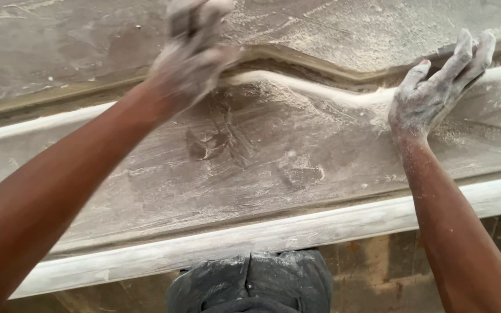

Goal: The person sands a wooden door panel using a sanding block, moving the block along the edges and recessed areas of the woodwork by hand.

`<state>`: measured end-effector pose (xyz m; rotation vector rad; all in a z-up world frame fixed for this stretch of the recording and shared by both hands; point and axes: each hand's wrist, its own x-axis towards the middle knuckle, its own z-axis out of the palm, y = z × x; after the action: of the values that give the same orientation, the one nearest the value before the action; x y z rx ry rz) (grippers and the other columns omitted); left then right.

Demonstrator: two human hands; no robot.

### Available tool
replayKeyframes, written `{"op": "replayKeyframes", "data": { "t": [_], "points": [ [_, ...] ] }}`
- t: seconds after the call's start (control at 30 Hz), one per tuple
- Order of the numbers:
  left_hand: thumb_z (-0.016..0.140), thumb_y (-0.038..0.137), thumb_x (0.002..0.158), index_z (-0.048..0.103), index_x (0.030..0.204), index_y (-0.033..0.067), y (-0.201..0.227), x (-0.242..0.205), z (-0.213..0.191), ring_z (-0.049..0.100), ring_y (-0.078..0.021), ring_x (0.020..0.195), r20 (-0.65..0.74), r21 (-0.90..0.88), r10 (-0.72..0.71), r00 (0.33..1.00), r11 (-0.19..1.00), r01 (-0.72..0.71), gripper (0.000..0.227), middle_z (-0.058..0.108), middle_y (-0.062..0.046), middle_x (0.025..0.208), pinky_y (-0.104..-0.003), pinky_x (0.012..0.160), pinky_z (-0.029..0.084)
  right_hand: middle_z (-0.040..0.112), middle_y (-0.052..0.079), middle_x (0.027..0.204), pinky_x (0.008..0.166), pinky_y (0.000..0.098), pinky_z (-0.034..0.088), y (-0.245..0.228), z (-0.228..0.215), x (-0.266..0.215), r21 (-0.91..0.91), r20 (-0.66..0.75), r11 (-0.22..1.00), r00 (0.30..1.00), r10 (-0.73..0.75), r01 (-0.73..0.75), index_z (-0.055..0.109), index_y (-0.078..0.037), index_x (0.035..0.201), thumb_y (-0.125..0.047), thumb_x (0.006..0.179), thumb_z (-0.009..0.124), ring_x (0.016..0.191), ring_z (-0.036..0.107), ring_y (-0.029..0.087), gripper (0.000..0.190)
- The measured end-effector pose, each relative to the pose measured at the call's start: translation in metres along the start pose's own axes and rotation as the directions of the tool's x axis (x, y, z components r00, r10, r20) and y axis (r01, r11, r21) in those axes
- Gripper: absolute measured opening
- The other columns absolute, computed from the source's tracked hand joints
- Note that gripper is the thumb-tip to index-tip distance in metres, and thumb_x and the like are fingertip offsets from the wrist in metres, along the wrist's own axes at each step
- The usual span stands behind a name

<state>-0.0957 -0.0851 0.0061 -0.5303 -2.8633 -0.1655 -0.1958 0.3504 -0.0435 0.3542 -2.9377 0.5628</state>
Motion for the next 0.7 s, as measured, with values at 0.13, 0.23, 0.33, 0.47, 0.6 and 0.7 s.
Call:
{"op": "replayKeyframes", "data": {
  "t": [0.13, 0.23, 0.33, 0.47, 0.6, 0.7],
  "points": [
    [0.077, 0.023, 0.100, 0.071, 0.085, 0.0344, -0.008, -0.043, -0.019, 0.038, -0.0254, 0.139, 0.094, 0.149, -0.228, 0.969, 0.966, 0.213, 0.020, 0.033, -0.005, 0.144, -0.043, 0.113, 0.056, 0.009, 0.021, 0.170, 0.132, 0.0475, 0.027, 0.007, 0.013, 0.002, -0.108, -0.011, 0.994, 1.000, 0.003, -0.004, 0.027, -0.013, 0.164, 0.008, 0.100, 0.052, 0.162, 0.012, 0.039, 0.072],
    [0.056, -0.007, 0.106, 0.068, 0.127, 0.0292, 0.015, -0.022, 0.036, 0.036, -0.0355, 0.138, 0.408, -0.321, -0.206, 0.889, 0.880, 0.351, 0.044, 0.026, -0.018, 0.162, -0.040, 0.082, 0.053, 0.009, 0.021, 0.170, 0.133, 0.0457, 0.028, 0.019, 0.020, 0.004, -0.136, -0.027, 0.990, 0.999, -0.029, 0.025, 0.027, -0.014, 0.165, 0.009, 0.100, 0.050, 0.163, 0.012, 0.038, 0.073],
    [0.063, -0.002, 0.098, 0.067, 0.122, 0.0436, 0.040, 0.014, 0.085, 0.028, -0.0430, 0.149, 0.168, 0.000, -0.124, 0.978, 0.992, 0.126, 0.052, 0.021, -0.020, 0.165, -0.035, 0.092, 0.043, 0.008, 0.021, 0.170, 0.133, 0.0445, 0.029, 0.019, 0.018, 0.000, -0.100, -0.027, 0.994, 0.999, -0.037, 0.034, 0.026, -0.014, 0.166, 0.008, 0.099, 0.049, 0.164, 0.012, 0.037, 0.074],
    [0.064, 0.000, 0.105, 0.065, 0.126, 0.0299, 0.027, -0.003, 0.080, 0.020, -0.0406, 0.155, 0.143, 0.196, -0.043, 0.989, 0.981, 0.015, 0.036, 0.015, -0.025, 0.170, -0.051, 0.127, 0.033, 0.008, 0.022, 0.170, 0.132, 0.0476, 0.027, 0.016, 0.012, 0.002, -0.114, 0.001, 0.993, 1.000, -0.031, 0.031, 0.026, -0.014, 0.166, 0.009, 0.098, 0.050, 0.163, 0.012, 0.039, 0.075],
    [0.068, 0.012, 0.090, 0.069, 0.118, 0.0408, -0.019, -0.066, -0.004, 0.026, -0.0349, 0.147, 0.311, 0.064, -0.136, 0.941, 0.991, 0.121, 0.040, 0.027, -0.013, 0.163, -0.068, 0.106, 0.033, 0.007, 0.021, 0.171, 0.133, 0.0473, 0.027, 0.017, 0.016, 0.006, -0.153, -0.011, 0.986, 0.997, -0.072, 0.070, 0.028, -0.015, 0.161, 0.011, 0.097, 0.050, 0.163, 0.010, 0.039, 0.073],
    [0.066, 0.024, 0.104, 0.070, 0.105, 0.0287, -0.016, -0.063, -0.013, 0.035, -0.0329, 0.143, 0.359, -0.048, -0.227, 0.905, 0.964, 0.261, 0.006, 0.035, -0.013, 0.158, -0.055, 0.105, 0.041, 0.009, 0.023, 0.170, 0.136, 0.0482, 0.031, 0.020, 0.016, 0.006, -0.157, -0.001, 0.987, 1.000, -0.018, 0.018, 0.030, -0.016, 0.164, 0.011, 0.094, 0.050, 0.163, 0.014, 0.038, 0.078]
  ]
}}
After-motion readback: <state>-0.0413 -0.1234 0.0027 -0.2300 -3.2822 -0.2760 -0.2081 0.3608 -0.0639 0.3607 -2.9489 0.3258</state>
